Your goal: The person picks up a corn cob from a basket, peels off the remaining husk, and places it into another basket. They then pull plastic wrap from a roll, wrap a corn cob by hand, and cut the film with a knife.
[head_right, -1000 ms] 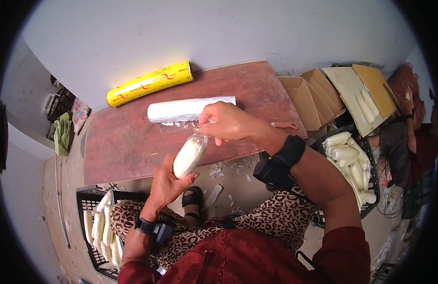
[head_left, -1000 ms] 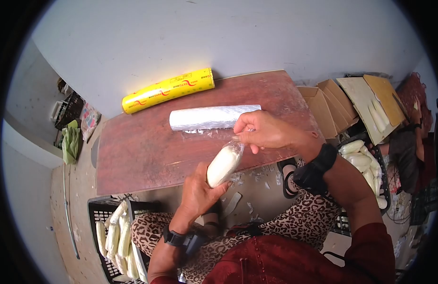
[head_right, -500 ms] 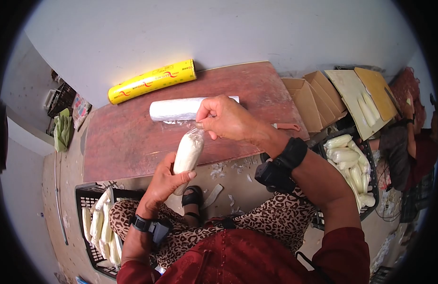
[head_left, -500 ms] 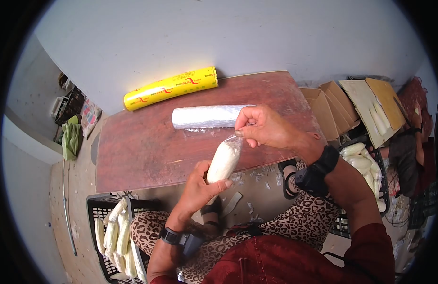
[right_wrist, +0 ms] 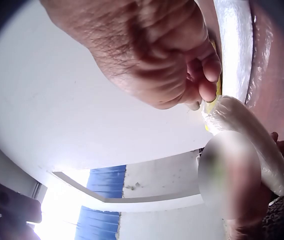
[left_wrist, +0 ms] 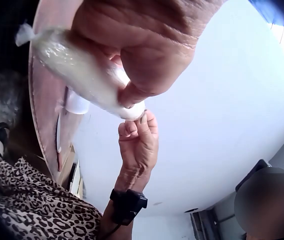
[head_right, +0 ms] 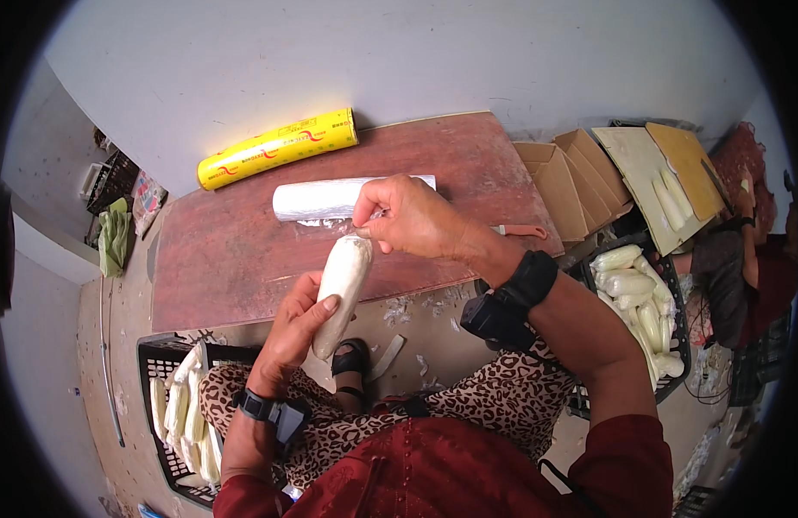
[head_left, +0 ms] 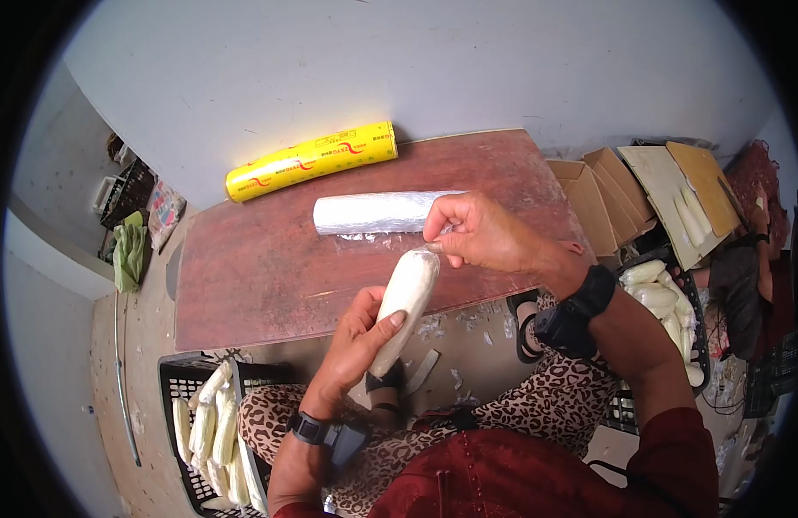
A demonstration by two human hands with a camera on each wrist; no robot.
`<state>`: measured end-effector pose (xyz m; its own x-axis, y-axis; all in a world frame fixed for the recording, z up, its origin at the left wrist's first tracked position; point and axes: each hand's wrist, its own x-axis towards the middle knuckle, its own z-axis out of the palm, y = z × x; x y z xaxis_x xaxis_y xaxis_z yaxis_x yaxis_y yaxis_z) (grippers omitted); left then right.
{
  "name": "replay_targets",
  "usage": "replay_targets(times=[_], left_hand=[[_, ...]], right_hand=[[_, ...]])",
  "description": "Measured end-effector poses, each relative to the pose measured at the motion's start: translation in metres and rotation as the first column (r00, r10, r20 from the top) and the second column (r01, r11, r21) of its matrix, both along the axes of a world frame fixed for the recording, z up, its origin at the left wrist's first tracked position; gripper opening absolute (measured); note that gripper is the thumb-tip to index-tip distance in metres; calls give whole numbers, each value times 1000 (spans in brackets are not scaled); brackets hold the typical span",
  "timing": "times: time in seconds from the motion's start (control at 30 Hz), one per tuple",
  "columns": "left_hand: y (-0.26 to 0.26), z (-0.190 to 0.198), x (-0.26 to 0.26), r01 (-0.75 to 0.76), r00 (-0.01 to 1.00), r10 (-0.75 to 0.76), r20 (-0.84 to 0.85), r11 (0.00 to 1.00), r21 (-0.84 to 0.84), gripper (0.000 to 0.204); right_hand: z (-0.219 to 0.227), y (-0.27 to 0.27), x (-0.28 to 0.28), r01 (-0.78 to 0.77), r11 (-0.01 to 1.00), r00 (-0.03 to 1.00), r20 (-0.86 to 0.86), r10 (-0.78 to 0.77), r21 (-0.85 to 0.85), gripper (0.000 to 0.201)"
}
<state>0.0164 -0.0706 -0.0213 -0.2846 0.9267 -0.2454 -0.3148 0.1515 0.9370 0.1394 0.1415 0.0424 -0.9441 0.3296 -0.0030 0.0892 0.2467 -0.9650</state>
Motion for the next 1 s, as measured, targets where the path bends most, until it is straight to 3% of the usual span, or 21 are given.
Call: replay_targets(times=[0.07, 0.17, 0.27, 0.57, 0.77, 1.0], left_hand=[[-2, 0, 1, 34, 999, -34, 2, 999, 14, 47], [0, -2, 7, 11, 975, 7, -221, 997, 79, 55], [1, -6, 6, 12, 950, -7, -312, 1000, 13, 59], [0, -4, 2, 24, 896, -13, -444, 999, 21, 46], [-4, 0, 1, 82, 958, -92, -270, 995, -48, 47], [-5, 6, 3, 39, 980, -56, -192, 995, -91, 47]], right_hand=[[-1, 0, 0, -2, 1000, 1000, -13, 2, -1, 7], [-1, -3, 0, -12, 999, 999, -40, 14, 32, 7], [-4, -3, 1, -26, 995, 1000, 17, 24, 97, 8], [-2, 0, 0, 37, 925, 997, -78, -8, 378, 10], [-4, 7, 1, 72, 844, 982, -186, 33, 532, 10], [-4, 10, 0, 113, 874, 987, -156, -42, 473, 12]])
